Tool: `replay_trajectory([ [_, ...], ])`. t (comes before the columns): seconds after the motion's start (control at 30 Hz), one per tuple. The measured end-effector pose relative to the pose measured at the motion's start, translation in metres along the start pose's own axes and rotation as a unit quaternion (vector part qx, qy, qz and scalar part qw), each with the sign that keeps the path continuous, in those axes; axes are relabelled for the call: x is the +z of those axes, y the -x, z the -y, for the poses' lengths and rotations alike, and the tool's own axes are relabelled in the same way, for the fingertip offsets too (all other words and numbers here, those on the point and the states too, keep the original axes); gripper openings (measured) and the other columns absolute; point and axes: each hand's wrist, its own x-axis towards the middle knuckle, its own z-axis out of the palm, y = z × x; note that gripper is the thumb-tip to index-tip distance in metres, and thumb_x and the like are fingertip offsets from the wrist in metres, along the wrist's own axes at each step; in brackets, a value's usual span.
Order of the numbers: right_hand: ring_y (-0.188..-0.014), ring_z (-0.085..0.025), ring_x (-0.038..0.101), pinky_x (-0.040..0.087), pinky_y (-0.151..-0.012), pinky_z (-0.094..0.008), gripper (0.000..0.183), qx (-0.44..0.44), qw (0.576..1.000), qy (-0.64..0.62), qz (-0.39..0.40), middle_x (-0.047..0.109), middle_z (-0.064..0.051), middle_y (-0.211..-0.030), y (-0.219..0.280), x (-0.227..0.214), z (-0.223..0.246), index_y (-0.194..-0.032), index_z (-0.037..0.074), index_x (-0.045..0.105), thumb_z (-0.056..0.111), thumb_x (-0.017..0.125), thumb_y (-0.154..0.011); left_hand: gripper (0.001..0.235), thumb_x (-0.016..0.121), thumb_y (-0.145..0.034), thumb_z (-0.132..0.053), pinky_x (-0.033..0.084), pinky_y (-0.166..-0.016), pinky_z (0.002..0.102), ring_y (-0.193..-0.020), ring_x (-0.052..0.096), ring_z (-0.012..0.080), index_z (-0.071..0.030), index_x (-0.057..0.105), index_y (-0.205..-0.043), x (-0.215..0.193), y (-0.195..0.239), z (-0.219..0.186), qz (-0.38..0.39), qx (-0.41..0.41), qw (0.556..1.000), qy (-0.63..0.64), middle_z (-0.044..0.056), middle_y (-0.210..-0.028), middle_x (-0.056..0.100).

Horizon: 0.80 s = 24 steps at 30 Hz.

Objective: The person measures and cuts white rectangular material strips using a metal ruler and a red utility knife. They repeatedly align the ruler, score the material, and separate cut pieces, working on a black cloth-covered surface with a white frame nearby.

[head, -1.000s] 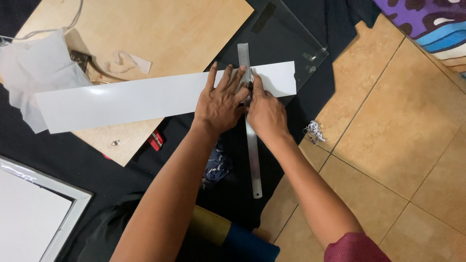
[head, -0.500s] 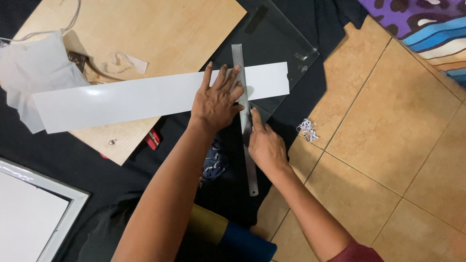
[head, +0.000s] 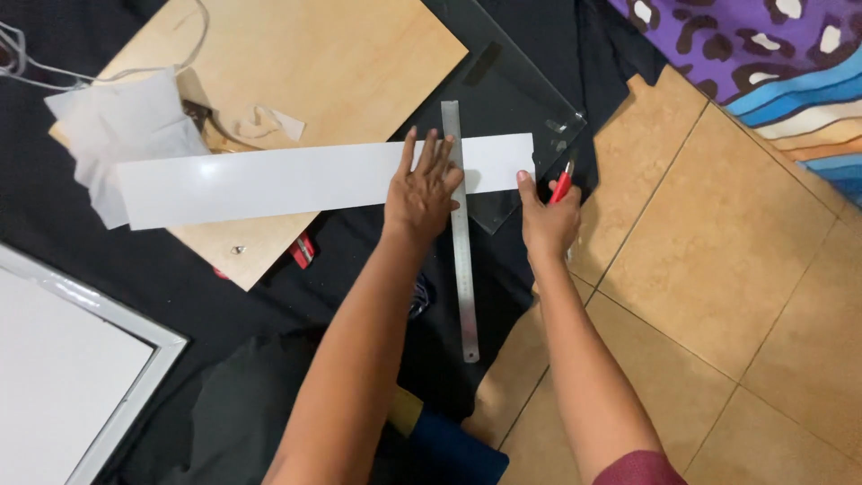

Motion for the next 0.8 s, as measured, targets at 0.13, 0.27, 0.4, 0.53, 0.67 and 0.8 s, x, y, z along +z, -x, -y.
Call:
replay_trajectory([
  [0.13,-0.104,-0.046,0.069,0.052,-0.089,-0.055,0.07,-0.014,0.998,0.051,-0.029,0.071,-0.021,-0.107,-0.013,0.034,-0.019,-0.114,0.01,0.063,0.068,0.082,-0.081,0.053,0.043,-0.106,-0.055,-0.001,-0.128,0.057,-0.159,0.007,0.026,-0.02,0.043,-0.146,-0.016,0.032,-0.009,-0.037,-0.056,0.997,-0.04,0.005,-0.173,0.02],
  [0.27,-0.087,-0.031,0.068,0.051,-0.075,-0.043,0.044,0.049,0.994,-0.095,-0.035,0.068,-0.008,-0.089,-0.018,0.028,-0.046,-0.103,0.012,0.067,0.047,0.086,-0.083,0.066,0.056,-0.094,-0.062,0.032,-0.109,0.054,-0.135,0.042,0.0304,-0.011,0.048,-0.135,0.003,0.053,-0.031,-0.072,-0.097,0.969,0.216,0.012,-0.143,0.047],
  [0.4,-0.052,-0.009,0.039,0.034,-0.049,-0.026,0.036,0.203,0.854,-0.457,0.147,0.034,0.01,-0.066,0.042,-0.048,0.039,-0.08,0.017,0.046,0.034,0.069,-0.103,0.1,0.061,-0.08,-0.07,0.05,-0.102,0.057,-0.126,0.061,0.0432,0.004,0.042,-0.144,-0.023,0.072,-0.035,0.004,-0.16,0.743,0.65,0.027,-0.134,0.06],
  [0.53,-0.043,-0.004,0.04,0.032,-0.041,-0.018,0.031,0.144,0.775,-0.524,0.324,0.036,0.01,-0.061,0.116,-0.07,0.07,-0.081,0.017,0.05,0.03,0.061,-0.106,0.122,0.078,-0.063,-0.067,0.048,-0.107,0.05,-0.128,0.06,0.0402,0.01,0.039,-0.149,-0.064,0.109,-0.025,-0.009,-0.219,0.487,0.845,0.026,-0.132,0.063],
  [0.67,-0.037,-0.007,0.037,0.033,-0.037,-0.021,0.024,0.033,0.853,-0.422,0.306,0.038,0.007,-0.059,0.143,-0.043,0.092,-0.093,0.016,0.059,0.035,0.07,-0.102,0.088,0.08,-0.081,-0.032,0.058,-0.078,0.047,-0.094,0.067,0.0361,0.012,0.042,-0.147,-0.055,0.105,0.023,-0.18,-0.356,0.405,0.822,0.031,-0.118,0.065],
  [0.8,-0.093,-0.022,0.072,0.054,-0.085,-0.036,0.025,-0.197,0.948,-0.071,0.238,0.076,0.005,-0.091,0.139,-0.011,0.105,-0.114,0.027,0.076,0.029,0.081,-0.089,0.059,0.081,-0.082,-0.015,0.065,-0.055,0.048,-0.069,0.074,0.037,0.011,0.053,-0.128,-0.037,0.129,0.111,-0.369,-0.365,0.237,0.821,0.029,-0.098,0.065],
])
